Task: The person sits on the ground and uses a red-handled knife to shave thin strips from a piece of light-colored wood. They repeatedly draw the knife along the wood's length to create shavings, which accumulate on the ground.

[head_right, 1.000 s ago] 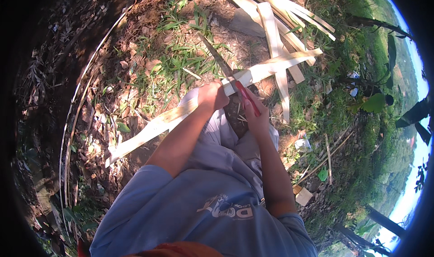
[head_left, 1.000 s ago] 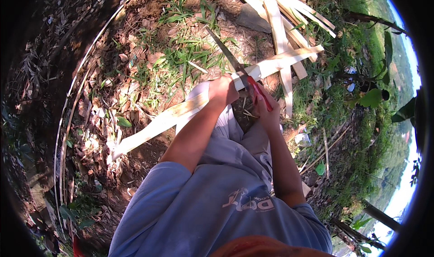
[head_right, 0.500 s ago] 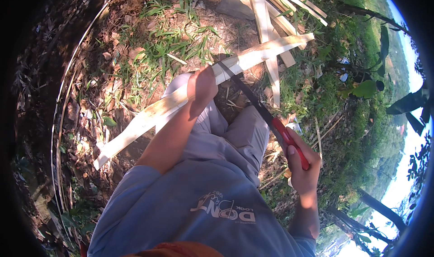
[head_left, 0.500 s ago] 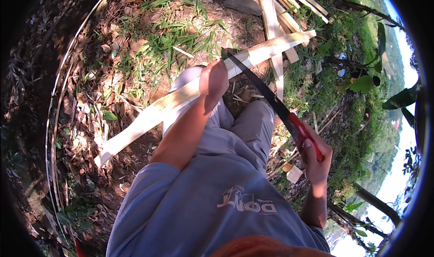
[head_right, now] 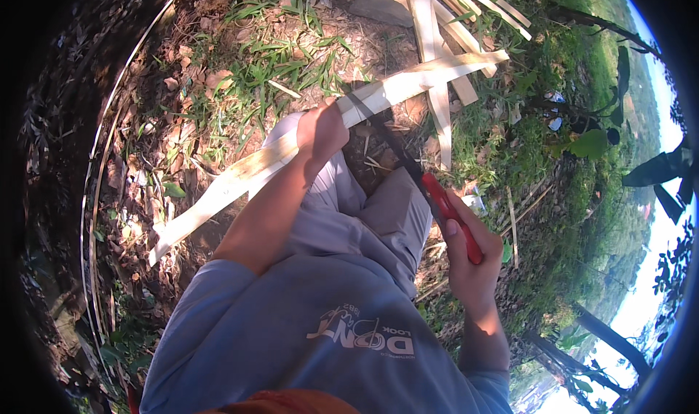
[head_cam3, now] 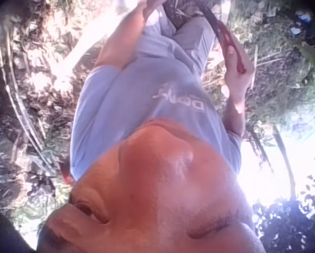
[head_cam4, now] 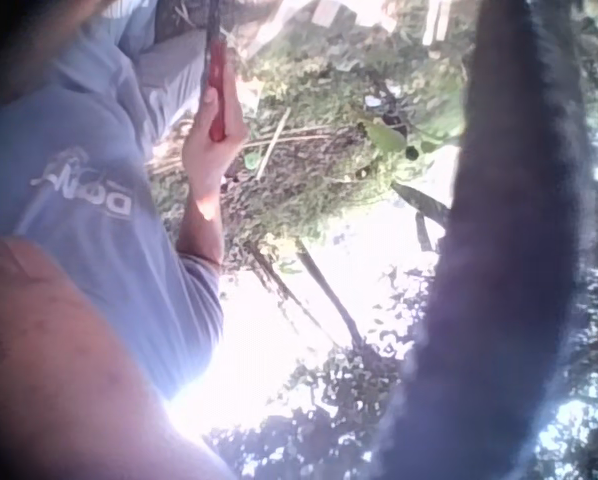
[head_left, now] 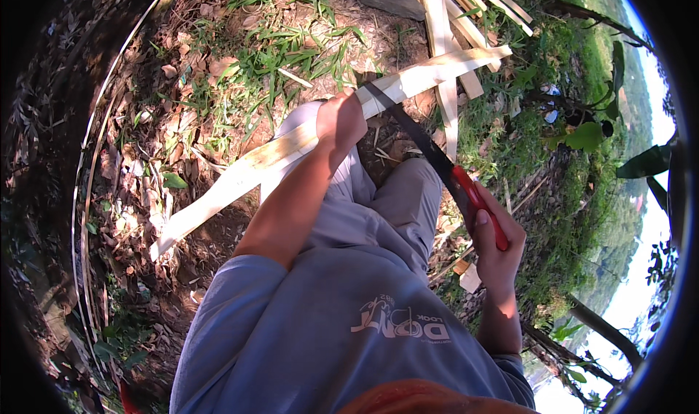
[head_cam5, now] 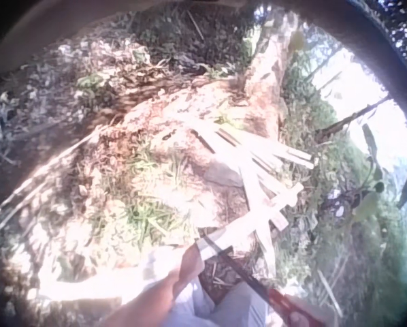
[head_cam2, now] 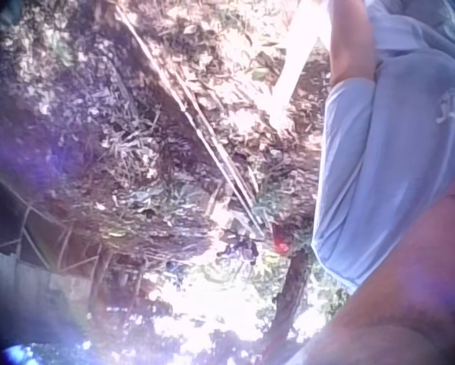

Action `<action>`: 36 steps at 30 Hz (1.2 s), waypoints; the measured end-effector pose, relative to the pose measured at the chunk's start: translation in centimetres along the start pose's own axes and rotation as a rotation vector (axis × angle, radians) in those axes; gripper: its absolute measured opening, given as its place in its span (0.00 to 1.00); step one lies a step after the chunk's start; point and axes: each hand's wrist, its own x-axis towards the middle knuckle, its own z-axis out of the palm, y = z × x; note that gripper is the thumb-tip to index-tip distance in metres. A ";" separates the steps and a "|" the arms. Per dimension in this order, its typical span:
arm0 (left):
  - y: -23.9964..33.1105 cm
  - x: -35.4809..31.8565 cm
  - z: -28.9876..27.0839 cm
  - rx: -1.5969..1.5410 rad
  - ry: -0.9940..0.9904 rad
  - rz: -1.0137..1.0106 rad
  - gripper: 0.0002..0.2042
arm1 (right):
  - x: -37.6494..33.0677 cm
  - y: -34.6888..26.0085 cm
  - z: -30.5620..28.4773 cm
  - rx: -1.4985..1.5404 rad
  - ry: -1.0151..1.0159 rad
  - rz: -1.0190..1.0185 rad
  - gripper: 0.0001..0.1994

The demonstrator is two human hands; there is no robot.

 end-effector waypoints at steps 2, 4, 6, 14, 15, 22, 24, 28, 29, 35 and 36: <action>0.2 -0.1 0.5 0.011 0.032 -0.012 0.16 | 0.5 1.3 -0.2 0.030 0.103 0.015 0.20; 0.0 0.0 0.8 0.003 0.041 -0.007 0.15 | 1.0 1.6 -1.3 0.094 0.075 0.175 0.21; -0.1 0.0 0.9 -0.012 0.051 -0.001 0.15 | 0.6 2.5 -1.4 0.117 0.064 0.163 0.21; 0.1 -0.8 2.6 0.167 0.176 0.092 0.11 | 6.3 5.3 8.5 0.098 -0.060 -0.196 0.22; -0.1 -0.8 2.5 0.142 0.167 0.090 0.11 | 8.6 5.5 10.1 0.158 -0.072 -0.173 0.21; -0.2 -0.5 2.0 0.031 0.196 0.060 0.09 | 16.5 7.0 18.3 0.301 0.051 -0.281 0.19; 0.0 -0.5 1.1 -0.006 0.163 0.024 0.09 | 15.9 8.5 18.9 0.330 0.053 -0.269 0.20; 0.7 -0.7 -1.0 -0.108 0.046 -0.074 0.12 | 12.1 10.9 15.6 0.306 -0.021 -0.113 0.22; 0.4 -0.1 -1.3 -0.093 -0.049 -0.123 0.17 | 10.3 11.0 14.1 0.271 -0.035 -0.078 0.23; 0.0 -0.2 2.5 0.101 0.195 0.071 0.12 | 0.5 7.3 4.2 0.137 -0.032 0.075 0.23; 0.0 -0.5 2.5 0.140 0.207 0.067 0.12 | -0.4 6.0 2.5 0.094 -0.047 0.060 0.22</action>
